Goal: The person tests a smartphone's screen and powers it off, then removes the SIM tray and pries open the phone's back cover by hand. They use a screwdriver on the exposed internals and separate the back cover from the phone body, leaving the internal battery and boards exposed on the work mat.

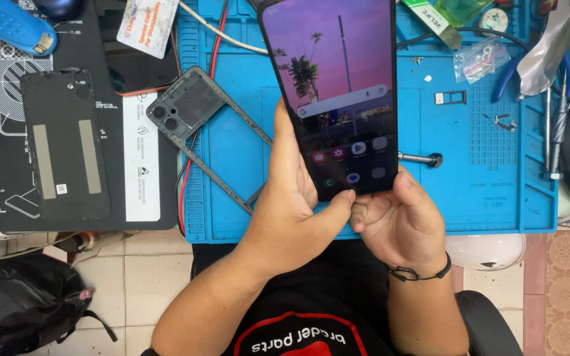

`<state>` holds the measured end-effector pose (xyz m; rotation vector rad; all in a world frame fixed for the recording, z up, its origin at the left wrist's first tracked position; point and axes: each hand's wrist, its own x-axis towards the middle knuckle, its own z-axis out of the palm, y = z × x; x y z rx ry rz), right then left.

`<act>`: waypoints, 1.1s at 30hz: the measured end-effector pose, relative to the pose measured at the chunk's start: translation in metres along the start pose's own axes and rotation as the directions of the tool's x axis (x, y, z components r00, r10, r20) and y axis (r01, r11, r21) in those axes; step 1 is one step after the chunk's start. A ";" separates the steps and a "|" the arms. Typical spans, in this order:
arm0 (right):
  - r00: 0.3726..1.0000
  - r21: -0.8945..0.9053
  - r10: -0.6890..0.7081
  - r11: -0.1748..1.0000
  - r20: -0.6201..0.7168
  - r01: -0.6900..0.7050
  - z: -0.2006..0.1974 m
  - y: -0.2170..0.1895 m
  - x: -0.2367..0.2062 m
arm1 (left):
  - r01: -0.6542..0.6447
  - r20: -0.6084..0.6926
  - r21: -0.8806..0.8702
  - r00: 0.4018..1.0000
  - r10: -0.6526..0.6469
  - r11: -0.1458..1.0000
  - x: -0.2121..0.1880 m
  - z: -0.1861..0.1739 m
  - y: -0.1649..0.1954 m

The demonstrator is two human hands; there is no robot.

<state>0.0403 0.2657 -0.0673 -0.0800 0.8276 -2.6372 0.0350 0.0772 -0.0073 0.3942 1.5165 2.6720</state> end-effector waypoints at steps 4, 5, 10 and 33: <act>1.000 -0.013 -0.014 1.000 -0.008 0.014 0.001 0.001 0.000 | -0.030 -0.028 0.024 0.999 0.030 0.999 0.000 0.002 -0.002; 1.000 -0.022 -0.012 1.000 -0.021 0.011 0.003 0.001 0.001 | -0.022 -0.026 0.013 0.999 0.022 1.000 0.000 0.002 -0.001; 0.998 0.008 -0.010 1.000 -0.061 0.010 0.010 0.001 0.003 | -0.020 -0.006 -0.035 1.000 0.020 0.999 0.001 0.002 0.001; 0.976 -0.480 -0.207 0.851 0.063 0.211 0.020 0.016 -0.021 | 0.123 -0.160 -0.177 0.975 -0.152 0.976 0.004 -0.001 -0.006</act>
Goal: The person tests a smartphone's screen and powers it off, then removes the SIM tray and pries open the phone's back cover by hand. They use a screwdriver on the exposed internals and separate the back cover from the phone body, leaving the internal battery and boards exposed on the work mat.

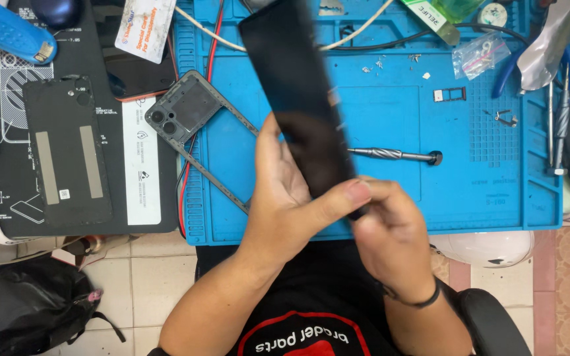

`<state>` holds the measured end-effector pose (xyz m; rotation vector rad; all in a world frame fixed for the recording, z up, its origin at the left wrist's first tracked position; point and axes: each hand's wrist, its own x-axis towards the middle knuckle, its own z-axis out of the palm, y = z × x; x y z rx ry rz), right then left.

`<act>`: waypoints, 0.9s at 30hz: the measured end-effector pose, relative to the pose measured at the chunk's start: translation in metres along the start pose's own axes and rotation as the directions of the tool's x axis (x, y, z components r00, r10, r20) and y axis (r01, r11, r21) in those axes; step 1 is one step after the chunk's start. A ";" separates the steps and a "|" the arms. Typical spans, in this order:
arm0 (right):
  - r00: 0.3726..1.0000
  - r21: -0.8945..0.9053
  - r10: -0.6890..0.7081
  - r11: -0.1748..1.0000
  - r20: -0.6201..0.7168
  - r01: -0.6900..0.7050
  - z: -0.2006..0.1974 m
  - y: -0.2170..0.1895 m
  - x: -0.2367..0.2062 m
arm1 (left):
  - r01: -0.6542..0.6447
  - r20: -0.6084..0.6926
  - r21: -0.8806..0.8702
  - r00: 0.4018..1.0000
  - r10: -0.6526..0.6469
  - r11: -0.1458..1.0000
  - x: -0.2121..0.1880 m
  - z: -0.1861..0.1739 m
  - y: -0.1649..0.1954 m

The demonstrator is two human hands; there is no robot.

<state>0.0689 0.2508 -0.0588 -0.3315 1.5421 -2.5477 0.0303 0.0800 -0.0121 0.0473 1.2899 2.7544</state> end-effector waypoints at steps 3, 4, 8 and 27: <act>0.994 -0.294 -0.110 0.949 0.021 0.111 0.011 -0.005 -0.004 | 0.028 0.011 -0.015 1.000 -0.028 0.999 -0.001 -0.006 0.001; 0.989 -0.358 -0.144 0.922 0.040 0.148 0.013 -0.008 -0.003 | 0.008 0.045 -0.016 0.999 -0.008 1.000 -0.002 -0.010 0.004; 0.942 -0.637 -0.314 0.705 0.114 0.312 0.016 -0.025 0.006 | 0.048 0.229 -0.011 0.972 -0.045 0.999 -0.005 -0.025 0.014; 0.835 -0.842 -0.498 0.327 0.233 0.430 0.009 -0.044 0.001 | 0.106 0.306 -0.179 0.951 -0.047 0.978 -0.010 -0.014 0.019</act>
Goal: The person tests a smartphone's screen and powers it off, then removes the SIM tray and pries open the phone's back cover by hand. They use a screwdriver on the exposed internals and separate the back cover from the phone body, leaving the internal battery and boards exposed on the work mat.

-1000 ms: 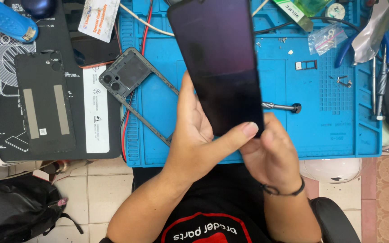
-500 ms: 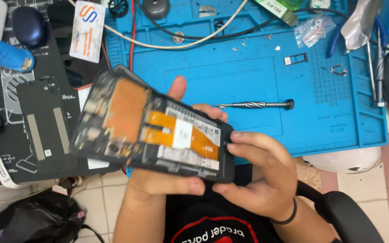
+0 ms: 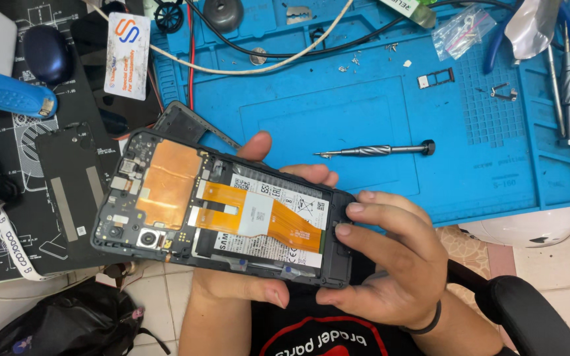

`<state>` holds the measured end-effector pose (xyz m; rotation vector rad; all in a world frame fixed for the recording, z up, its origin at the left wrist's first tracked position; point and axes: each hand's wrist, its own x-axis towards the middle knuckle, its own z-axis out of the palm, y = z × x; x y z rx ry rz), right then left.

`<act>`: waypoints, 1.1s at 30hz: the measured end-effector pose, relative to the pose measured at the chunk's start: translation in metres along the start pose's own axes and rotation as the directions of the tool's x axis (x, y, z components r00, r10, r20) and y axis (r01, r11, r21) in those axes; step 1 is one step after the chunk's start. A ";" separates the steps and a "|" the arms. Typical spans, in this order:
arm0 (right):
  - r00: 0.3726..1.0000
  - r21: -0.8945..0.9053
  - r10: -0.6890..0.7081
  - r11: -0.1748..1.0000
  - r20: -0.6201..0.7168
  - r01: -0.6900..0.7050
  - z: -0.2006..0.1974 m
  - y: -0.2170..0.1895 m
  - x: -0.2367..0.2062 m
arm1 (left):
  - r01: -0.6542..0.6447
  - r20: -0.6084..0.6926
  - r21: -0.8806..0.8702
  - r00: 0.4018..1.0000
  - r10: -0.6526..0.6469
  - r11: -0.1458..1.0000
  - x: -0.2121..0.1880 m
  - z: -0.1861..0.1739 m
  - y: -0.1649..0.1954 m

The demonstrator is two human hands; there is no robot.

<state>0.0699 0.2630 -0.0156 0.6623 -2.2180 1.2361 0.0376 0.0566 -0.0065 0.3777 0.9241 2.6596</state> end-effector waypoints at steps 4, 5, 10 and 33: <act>1.000 0.071 0.010 0.997 -0.007 -0.010 0.004 0.001 -0.001 | -0.006 -0.004 -0.001 1.000 0.006 1.000 0.001 0.002 -0.001; 1.000 0.082 0.011 0.997 0.004 -0.011 0.004 0.001 -0.002 | 0.002 -0.020 -0.005 1.000 -0.002 1.000 0.001 0.003 -0.001; 0.999 0.116 0.018 0.993 0.048 -0.023 0.002 -0.001 -0.001 | 0.021 -0.066 -0.008 0.998 -0.021 1.000 -0.003 0.006 0.003; 0.979 0.270 0.159 0.944 0.130 -0.189 0.002 -0.004 -0.002 | 0.035 -0.087 -0.032 0.995 -0.037 0.999 -0.002 0.005 0.005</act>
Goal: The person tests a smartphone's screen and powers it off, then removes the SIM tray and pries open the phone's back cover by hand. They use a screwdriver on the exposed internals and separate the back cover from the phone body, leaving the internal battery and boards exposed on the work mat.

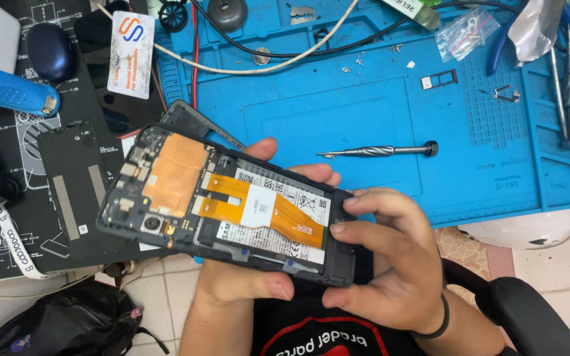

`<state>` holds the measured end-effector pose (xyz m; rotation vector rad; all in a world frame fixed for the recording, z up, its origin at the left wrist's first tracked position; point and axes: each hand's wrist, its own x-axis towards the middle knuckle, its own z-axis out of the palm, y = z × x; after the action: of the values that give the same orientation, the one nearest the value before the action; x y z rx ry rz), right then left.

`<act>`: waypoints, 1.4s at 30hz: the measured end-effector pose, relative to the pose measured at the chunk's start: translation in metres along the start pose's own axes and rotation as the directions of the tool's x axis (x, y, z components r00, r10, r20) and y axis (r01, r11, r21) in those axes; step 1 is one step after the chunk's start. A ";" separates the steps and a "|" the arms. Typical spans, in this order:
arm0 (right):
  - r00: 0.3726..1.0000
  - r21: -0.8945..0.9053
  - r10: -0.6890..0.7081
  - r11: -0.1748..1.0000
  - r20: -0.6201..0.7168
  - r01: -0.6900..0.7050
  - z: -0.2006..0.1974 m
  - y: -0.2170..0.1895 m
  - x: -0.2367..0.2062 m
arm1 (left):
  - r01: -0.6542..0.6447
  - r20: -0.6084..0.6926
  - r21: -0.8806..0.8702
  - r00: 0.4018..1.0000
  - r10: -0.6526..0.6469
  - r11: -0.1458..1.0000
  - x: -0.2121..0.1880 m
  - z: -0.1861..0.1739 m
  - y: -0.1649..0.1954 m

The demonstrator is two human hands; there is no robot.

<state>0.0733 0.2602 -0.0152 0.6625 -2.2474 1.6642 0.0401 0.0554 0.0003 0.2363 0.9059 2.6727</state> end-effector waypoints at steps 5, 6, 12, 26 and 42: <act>0.980 0.128 0.132 0.980 0.149 -0.152 -0.007 0.000 0.007 | 0.021 0.014 0.170 1.000 -0.024 0.985 -0.002 0.000 0.008; 0.975 0.136 0.134 0.978 0.175 -0.159 -0.009 0.000 0.011 | 0.018 0.000 0.245 1.000 -0.019 0.969 -0.003 -0.001 0.009; 0.939 0.034 0.274 0.957 0.209 -0.287 -0.018 -0.003 0.035 | -0.104 -0.025 0.142 0.994 0.109 0.984 -0.017 -0.010 0.020; 0.921 -0.631 0.108 0.757 0.374 0.168 0.104 -0.042 0.073 | -0.407 0.147 0.241 0.912 0.382 0.881 -0.112 -0.073 0.098; 0.636 0.476 0.462 0.424 0.618 -0.770 0.159 -0.050 0.097 | -0.515 -0.073 0.118 0.848 0.524 0.849 -0.179 -0.104 0.127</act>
<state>0.0240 0.0773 0.0229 0.2581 -2.1742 3.1748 0.1520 -0.1597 -0.0136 0.4249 1.1379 3.1656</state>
